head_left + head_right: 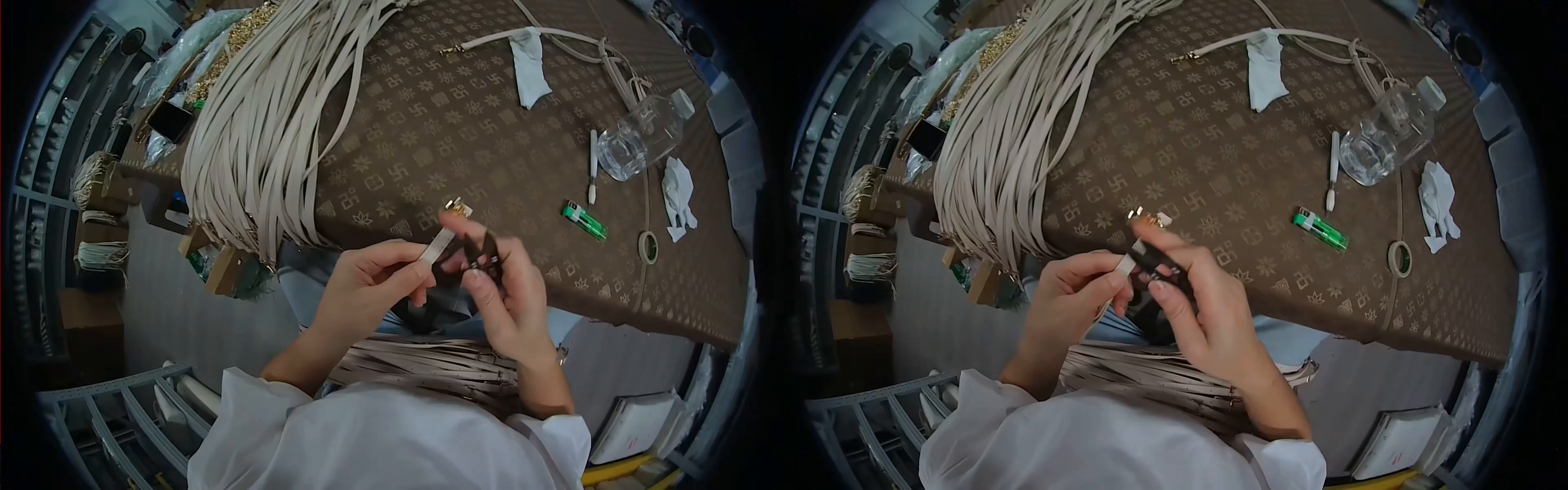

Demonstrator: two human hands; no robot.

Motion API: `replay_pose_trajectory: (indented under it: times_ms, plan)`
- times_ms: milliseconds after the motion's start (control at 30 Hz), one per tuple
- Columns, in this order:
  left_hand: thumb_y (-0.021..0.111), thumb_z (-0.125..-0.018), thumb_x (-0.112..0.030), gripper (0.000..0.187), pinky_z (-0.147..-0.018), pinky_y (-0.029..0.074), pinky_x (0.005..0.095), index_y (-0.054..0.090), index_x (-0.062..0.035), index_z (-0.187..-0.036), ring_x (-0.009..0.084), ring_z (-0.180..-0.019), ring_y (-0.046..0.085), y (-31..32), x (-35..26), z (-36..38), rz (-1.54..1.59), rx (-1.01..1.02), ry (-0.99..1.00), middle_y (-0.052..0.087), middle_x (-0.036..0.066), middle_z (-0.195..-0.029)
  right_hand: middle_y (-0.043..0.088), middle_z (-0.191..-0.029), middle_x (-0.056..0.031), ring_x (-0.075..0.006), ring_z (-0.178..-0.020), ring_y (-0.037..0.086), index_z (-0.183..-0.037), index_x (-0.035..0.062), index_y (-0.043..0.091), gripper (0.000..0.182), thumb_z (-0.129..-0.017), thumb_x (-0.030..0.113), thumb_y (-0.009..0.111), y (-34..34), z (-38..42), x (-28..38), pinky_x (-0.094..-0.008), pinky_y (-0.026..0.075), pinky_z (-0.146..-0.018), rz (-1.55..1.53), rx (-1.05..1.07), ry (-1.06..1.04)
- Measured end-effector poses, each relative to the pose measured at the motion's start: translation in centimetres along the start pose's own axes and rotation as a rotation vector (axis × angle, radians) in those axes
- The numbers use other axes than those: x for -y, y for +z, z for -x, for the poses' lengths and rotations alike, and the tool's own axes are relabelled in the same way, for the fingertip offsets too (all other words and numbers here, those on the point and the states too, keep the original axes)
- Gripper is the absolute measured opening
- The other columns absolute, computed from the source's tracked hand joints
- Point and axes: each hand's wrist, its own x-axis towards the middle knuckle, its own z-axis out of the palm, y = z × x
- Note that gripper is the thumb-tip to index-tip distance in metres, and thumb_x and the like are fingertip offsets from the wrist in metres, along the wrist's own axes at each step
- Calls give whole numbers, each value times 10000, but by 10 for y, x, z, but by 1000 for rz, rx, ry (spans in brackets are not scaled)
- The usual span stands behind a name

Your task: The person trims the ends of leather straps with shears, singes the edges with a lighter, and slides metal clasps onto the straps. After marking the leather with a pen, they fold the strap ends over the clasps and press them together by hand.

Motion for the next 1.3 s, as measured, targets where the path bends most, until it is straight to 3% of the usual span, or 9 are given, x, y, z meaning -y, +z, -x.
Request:
replay_pose_trajectory:
  times_ms: [100, 167, 233, 267, 300, 367, 400, 533, 1300]
  plan:
    - [527, -818, -29, 147, -557, 437, 184, 596, 28, -934, 73, -606, 530, 5, -6, 5, -18, -10, -24, 575, 44, -779, 499, -1163, -180, -128, -813, 560, -998, -42, 425, 170, -856, 49, 441, -4, 0, -3, -237, 446, -707, -87, -194, -1]
    - [535, -809, -19, 143, -556, 444, 180, 598, 31, -927, 73, -607, 537, 8, -6, 6, -39, -32, -28, 576, 48, -777, 533, -1102, -168, -100, -738, 543, -1031, -40, 422, 189, -868, 56, 425, -5, 1, 5, -205, 440, -649, -146, -291, 109]
    - [543, -800, -8, 140, -555, 451, 176, 600, 33, -920, 73, -608, 543, 10, -7, 6, -63, -52, -28, 576, 52, -776, 552, -1020, -159, -84, -686, 504, -1094, 2, 418, 232, -884, 102, 421, -12, 7, 6, -170, 398, -576, 8, -356, 199]
    - [546, -796, -4, 136, -552, 451, 172, 601, 35, -913, 71, -608, 543, 10, -7, 6, -75, -64, -6, 573, 51, -772, 565, -852, -115, -93, -630, 478, -1148, -25, 434, 308, -879, 125, 443, -11, 12, 5, -181, 378, -546, 77, -382, 177]
    - [549, -792, 1, 132, -548, 451, 168, 603, 38, -906, 69, -609, 544, 10, -7, 7, -88, -78, 17, 570, 51, -768, 565, -852, -115, -93, -630, 478, -1148, -25, 434, 308, -879, 125, 443, -11, 14, 4, -181, 378, -546, 75, -382, 184]
    - [551, -789, 4, 130, -543, 451, 166, 603, 40, -903, 68, -607, 543, 11, -7, 7, -82, -85, 20, 567, 50, -767, 544, -737, -91, -127, -592, 483, -1120, -42, 494, 311, -836, 85, 488, -12, 18, 1, -231, 398, -522, 482, -254, -120]
    - [554, -787, 8, 129, -539, 450, 165, 604, 42, -900, 68, -606, 542, 11, -6, 7, -76, -90, 30, 564, 50, -766, 501, -673, -77, -173, -572, 473, -1091, -18, 545, 342, -771, 100, 571, -8, 25, -5, -255, 388, -508, 515, -284, -113]
    - [553, -788, 8, 132, -537, 450, 162, 603, 41, -905, 69, -607, 546, 13, -3, 8, -77, -95, 36, 560, 50, -772, 502, -675, -62, -189, -567, 466, -1036, 28, 596, 389, -659, 100, 665, 1, 33, -4, -273, 387, -492, 714, -180, -165]
    - [543, -789, 20, 154, -555, 472, 176, 593, 48, -932, 99, -620, 570, 15, 0, 11, 46, -84, 32, 549, 69, -784, 504, -648, -32, -154, -512, 439, -999, 65, 625, 384, -625, 104, 699, 8, 37, -3, -251, 352, -426, 917, -222, -229]
